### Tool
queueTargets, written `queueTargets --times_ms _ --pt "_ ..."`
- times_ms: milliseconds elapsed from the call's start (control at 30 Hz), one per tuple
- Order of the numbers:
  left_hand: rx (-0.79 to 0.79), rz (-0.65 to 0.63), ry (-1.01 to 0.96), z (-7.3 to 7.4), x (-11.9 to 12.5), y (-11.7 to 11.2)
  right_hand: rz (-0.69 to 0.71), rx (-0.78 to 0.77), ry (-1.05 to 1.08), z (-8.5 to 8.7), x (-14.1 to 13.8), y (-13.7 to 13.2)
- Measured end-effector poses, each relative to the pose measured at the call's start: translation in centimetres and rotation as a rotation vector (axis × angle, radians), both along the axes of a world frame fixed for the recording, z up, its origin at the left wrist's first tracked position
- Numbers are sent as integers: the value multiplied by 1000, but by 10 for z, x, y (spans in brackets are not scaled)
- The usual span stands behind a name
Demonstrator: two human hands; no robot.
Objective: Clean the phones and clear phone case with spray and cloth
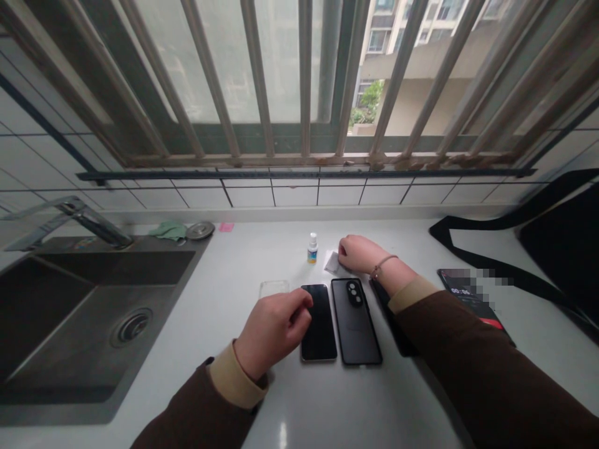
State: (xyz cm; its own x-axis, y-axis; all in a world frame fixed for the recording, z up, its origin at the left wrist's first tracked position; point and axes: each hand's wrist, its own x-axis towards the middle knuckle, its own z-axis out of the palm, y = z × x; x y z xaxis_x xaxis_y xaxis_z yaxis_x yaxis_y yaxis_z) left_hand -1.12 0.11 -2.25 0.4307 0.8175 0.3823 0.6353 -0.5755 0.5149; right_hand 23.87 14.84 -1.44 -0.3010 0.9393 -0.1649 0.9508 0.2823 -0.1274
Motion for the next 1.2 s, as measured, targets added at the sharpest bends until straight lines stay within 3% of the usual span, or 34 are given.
queueTargets --times_ms 133,267,400,500,633,767,967,1033,1133,1200 --pt "-2 54 -89 4 1 2 24 48 91 20 5 -13" --pt "-36 107 -258 6 1 6 95 49 192 50 1 -38" --pt "-291 102 -542 2 -1 11 274 -4 375 78 -21 -68" --pt "-542 33 -649 0 -2 14 390 -71 482 87 -39 -85" --pt "-629 -8 -740 -2 -3 17 342 -63 571 80 -51 -88" --pt "-596 82 -765 -2 -5 16 276 -52 615 69 -48 -79" --pt "-501 190 -693 -3 -8 16 198 -177 659 66 -39 -68" --pt "-482 226 -686 -4 -8 17 174 -35 666 62 -37 -64" --pt "-493 272 -735 -6 -8 20 78 331 616 53 -36 -58" --pt "-528 307 -775 -7 -8 21 69 447 580 45 -38 -54"
